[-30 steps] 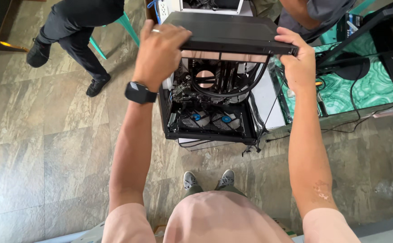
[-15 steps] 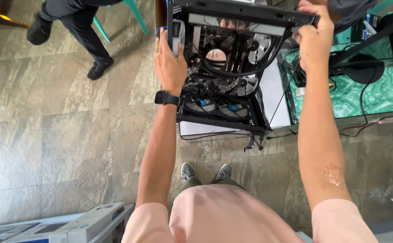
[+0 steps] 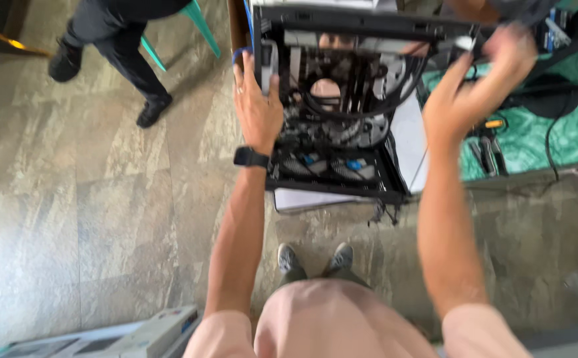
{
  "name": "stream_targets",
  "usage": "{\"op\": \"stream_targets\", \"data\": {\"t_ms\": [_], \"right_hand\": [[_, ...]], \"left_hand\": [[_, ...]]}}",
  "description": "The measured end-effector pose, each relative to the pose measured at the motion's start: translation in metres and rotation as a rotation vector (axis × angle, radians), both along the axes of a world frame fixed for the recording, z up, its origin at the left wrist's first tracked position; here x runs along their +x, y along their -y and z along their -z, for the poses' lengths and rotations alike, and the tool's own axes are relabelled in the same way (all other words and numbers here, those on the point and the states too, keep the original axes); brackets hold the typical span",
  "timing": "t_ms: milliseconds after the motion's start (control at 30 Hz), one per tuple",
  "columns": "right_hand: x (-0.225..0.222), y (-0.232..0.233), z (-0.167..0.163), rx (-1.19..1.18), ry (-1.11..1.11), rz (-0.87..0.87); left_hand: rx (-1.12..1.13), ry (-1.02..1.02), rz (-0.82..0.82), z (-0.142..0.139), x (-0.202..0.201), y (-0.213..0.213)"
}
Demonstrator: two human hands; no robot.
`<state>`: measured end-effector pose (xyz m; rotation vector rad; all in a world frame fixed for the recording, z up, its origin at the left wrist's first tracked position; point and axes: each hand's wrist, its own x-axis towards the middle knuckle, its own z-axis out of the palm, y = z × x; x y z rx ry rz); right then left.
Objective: The person works on a desktop computer case on a workbench, unplugging and routing power cables, opening the case and repositioning it, then reaching inside to connect and seat cables and components, and finally handling a component at the bench.
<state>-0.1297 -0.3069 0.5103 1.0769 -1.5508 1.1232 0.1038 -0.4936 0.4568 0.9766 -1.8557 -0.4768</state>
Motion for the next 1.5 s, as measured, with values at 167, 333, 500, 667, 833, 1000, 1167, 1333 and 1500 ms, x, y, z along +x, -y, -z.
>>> {"op": "stream_targets", "data": {"t_ms": [167, 333, 500, 667, 833, 1000, 1167, 1333, 1500], "right_hand": [[0.087, 0.054, 0.048, 0.419, 1.064, -1.135], [0.104, 0.148, 0.069, 0.341, 1.628, -1.320], [0.116, 0.191, 0.068, 0.863, 0.650, -0.567], [0.119, 0.214, 0.063, 0.885, 0.297, -0.405], [0.121, 0.227, 0.047, 1.185, 0.466, -0.204], [0.126, 0.247, 0.032, 1.370, 0.531, -0.022], [0.124, 0.256, 0.041, 1.232, 0.558, -0.002], [0.122, 0.260, 0.056, 0.764, 0.247, -0.001], [0.110, 0.258, 0.063, 1.267, 0.249, -0.022]], "left_hand": [[0.042, 0.064, -0.047, 0.004, -0.001, 0.005], [0.015, 0.065, -0.065, 0.006, 0.006, 0.006], [0.059, 0.092, -0.089, 0.004, 0.014, 0.004], [0.062, 0.071, -0.049, 0.003, 0.017, 0.011], [0.070, 0.073, -0.029, 0.010, 0.018, 0.014], [0.065, 0.083, -0.034, 0.011, 0.019, 0.020], [0.062, 0.079, -0.033, 0.012, 0.017, 0.026], [0.082, 0.097, -0.033, 0.021, 0.016, 0.029], [0.130, 0.071, -0.016, 0.026, 0.016, 0.030]]}}
